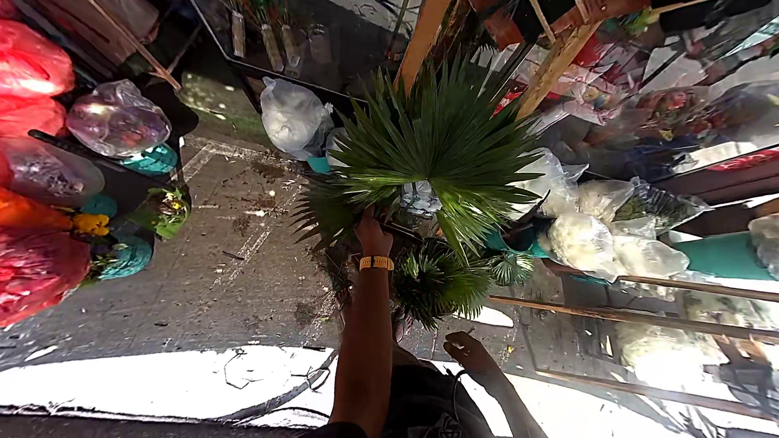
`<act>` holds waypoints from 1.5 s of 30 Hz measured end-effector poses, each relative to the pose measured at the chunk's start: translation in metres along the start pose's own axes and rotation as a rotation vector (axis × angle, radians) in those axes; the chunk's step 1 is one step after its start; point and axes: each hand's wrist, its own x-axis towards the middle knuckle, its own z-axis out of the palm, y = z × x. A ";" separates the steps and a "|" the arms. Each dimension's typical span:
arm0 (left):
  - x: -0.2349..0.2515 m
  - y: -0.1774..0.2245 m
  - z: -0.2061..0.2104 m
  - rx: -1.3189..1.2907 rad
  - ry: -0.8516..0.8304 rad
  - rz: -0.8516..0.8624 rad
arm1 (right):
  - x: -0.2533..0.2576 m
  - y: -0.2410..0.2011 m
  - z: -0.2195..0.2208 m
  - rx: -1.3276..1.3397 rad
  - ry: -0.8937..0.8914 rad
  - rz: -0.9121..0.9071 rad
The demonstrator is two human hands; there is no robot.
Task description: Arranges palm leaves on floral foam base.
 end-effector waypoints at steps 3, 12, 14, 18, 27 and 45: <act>-0.006 -0.009 0.002 -0.014 -0.004 0.047 | 0.002 0.003 -0.010 -0.075 -0.050 0.004; -0.001 -0.028 -0.004 -0.043 -0.015 0.226 | -0.002 0.030 -0.048 -0.205 -0.074 0.032; -0.002 -0.036 -0.001 -0.017 -0.007 0.218 | -0.006 0.040 -0.054 -0.205 -0.063 0.042; -0.002 -0.039 0.000 -0.082 0.020 0.175 | -0.013 0.058 -0.062 -0.194 -0.051 0.062; -0.007 -0.055 0.000 0.034 -0.010 0.223 | -0.014 0.089 -0.062 -0.203 -0.083 0.088; -0.011 -0.044 0.003 0.124 0.168 0.309 | -0.023 0.089 -0.053 -0.191 -0.116 0.079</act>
